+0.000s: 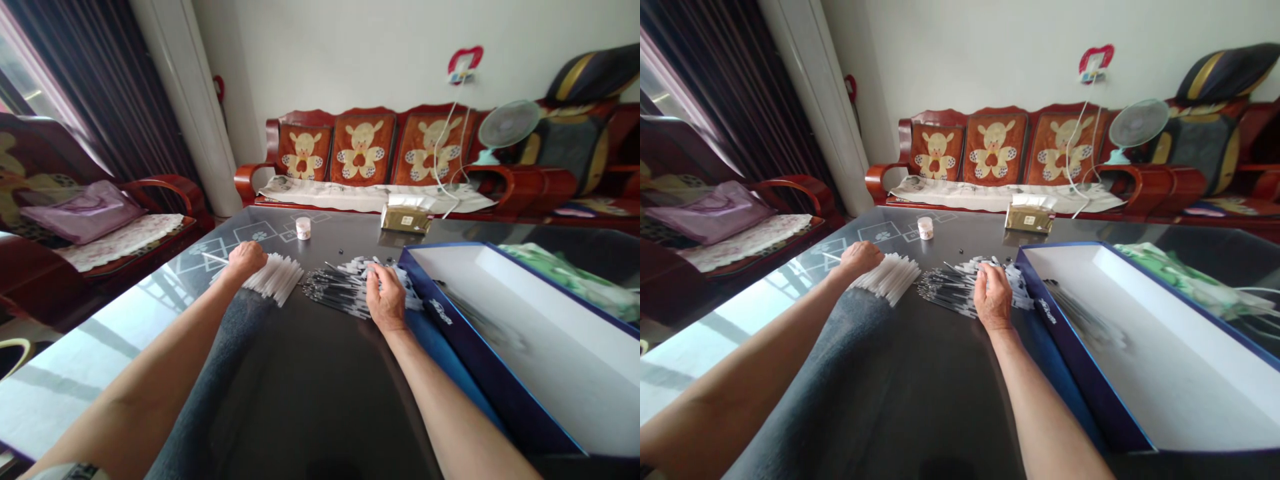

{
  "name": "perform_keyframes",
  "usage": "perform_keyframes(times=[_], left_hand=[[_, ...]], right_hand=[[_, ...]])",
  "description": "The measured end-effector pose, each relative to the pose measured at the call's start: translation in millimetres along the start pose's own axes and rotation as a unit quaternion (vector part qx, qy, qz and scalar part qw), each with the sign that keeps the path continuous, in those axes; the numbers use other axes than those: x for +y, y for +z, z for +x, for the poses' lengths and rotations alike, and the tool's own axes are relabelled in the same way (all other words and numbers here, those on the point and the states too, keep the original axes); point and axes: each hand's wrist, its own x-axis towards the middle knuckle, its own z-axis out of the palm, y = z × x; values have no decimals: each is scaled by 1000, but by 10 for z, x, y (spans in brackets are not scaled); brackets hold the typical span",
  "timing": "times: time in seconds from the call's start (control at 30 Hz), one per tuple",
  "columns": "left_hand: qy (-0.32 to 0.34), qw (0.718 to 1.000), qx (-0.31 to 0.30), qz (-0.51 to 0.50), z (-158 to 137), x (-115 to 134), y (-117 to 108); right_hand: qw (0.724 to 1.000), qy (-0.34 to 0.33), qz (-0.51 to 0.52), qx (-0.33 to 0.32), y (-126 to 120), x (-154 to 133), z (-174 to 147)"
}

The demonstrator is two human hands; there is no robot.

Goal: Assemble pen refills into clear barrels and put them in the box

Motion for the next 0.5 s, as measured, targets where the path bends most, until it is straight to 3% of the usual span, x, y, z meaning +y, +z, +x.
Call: perform_keyframes(times=[0.17, 0.23, 0.37, 0.5], left_hand=[[75, 994, 81, -27, -238, 361, 43], [155, 977, 133, -60, -443, 633, 195], [280, 939, 159, -119, -822, 1076, 554], [338, 916, 176, -129, -905, 1154, 713]], right_hand=[[1000, 2, -14, -14, 9, 10, -4], [1000, -5, -21, -15, 5, 9, 0], [999, -25, -28, -26, -8, 0, 2], [997, -40, -45, -43, 5, -32, -34]])
